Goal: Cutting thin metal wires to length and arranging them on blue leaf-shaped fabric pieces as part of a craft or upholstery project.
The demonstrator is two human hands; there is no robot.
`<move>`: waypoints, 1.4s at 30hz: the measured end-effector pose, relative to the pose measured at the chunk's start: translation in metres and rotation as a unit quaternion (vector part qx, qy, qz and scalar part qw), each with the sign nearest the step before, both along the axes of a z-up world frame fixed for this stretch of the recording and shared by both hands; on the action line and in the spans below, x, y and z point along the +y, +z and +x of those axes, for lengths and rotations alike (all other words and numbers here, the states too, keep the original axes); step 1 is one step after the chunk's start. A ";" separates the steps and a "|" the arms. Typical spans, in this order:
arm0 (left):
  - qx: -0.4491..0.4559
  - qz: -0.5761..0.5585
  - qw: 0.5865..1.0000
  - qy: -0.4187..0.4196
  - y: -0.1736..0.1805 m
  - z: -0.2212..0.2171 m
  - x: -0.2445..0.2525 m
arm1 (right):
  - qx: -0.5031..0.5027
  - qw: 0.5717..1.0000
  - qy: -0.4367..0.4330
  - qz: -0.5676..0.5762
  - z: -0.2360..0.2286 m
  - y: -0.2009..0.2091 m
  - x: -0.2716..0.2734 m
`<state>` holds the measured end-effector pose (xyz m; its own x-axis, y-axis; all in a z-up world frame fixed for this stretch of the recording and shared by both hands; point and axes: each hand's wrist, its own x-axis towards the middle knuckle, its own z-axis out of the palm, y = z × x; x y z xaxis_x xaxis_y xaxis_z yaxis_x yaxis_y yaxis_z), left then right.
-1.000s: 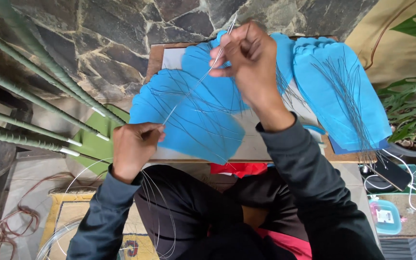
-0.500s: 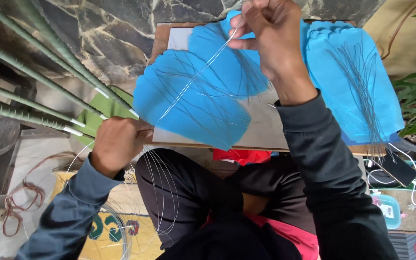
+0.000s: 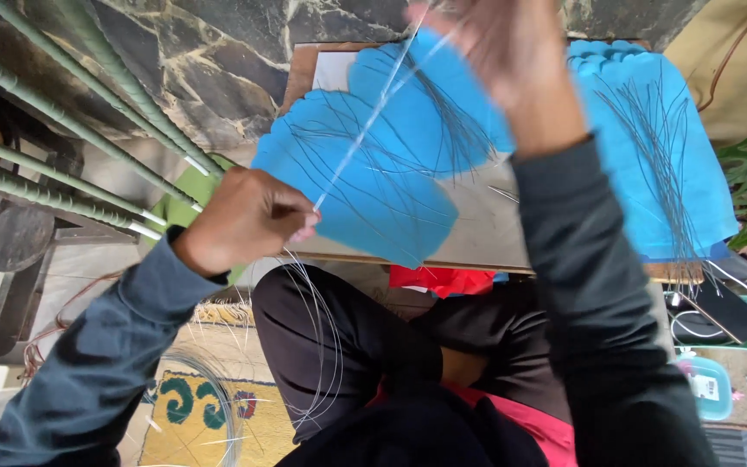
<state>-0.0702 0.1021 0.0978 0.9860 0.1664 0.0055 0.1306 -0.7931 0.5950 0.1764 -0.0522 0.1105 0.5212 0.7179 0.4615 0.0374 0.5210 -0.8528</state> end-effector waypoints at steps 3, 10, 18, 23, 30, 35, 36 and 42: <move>-0.048 -0.003 0.998 -0.035 0.010 -0.002 0.009 | 0.104 0.975 0.152 0.126 -0.062 -0.028 0.008; -0.083 -0.026 0.996 0.030 0.016 -0.020 0.020 | 0.067 0.993 0.067 -0.075 -0.190 -0.126 0.049; -0.119 -0.064 0.988 0.073 0.018 -0.043 0.017 | 0.206 0.974 0.032 -0.089 -0.222 -0.121 0.071; -0.149 -0.115 0.982 0.034 0.037 -0.055 0.004 | 0.303 0.942 0.025 -0.144 -0.217 -0.146 0.089; -0.203 -0.091 0.972 -0.073 0.077 -0.055 -0.003 | 0.178 0.947 0.060 -0.259 -0.243 -0.171 0.106; -0.219 -0.034 0.966 -0.130 0.114 -0.045 -0.014 | 0.124 0.915 0.079 -0.376 -0.268 -0.181 0.109; -0.219 -0.033 0.966 -0.130 0.118 -0.041 -0.018 | 0.124 0.915 0.079 -0.375 -0.273 -0.189 0.110; -0.201 -0.024 0.970 -0.136 0.125 0.002 -0.028 | -0.071 0.957 0.053 -0.277 -0.296 -0.255 0.120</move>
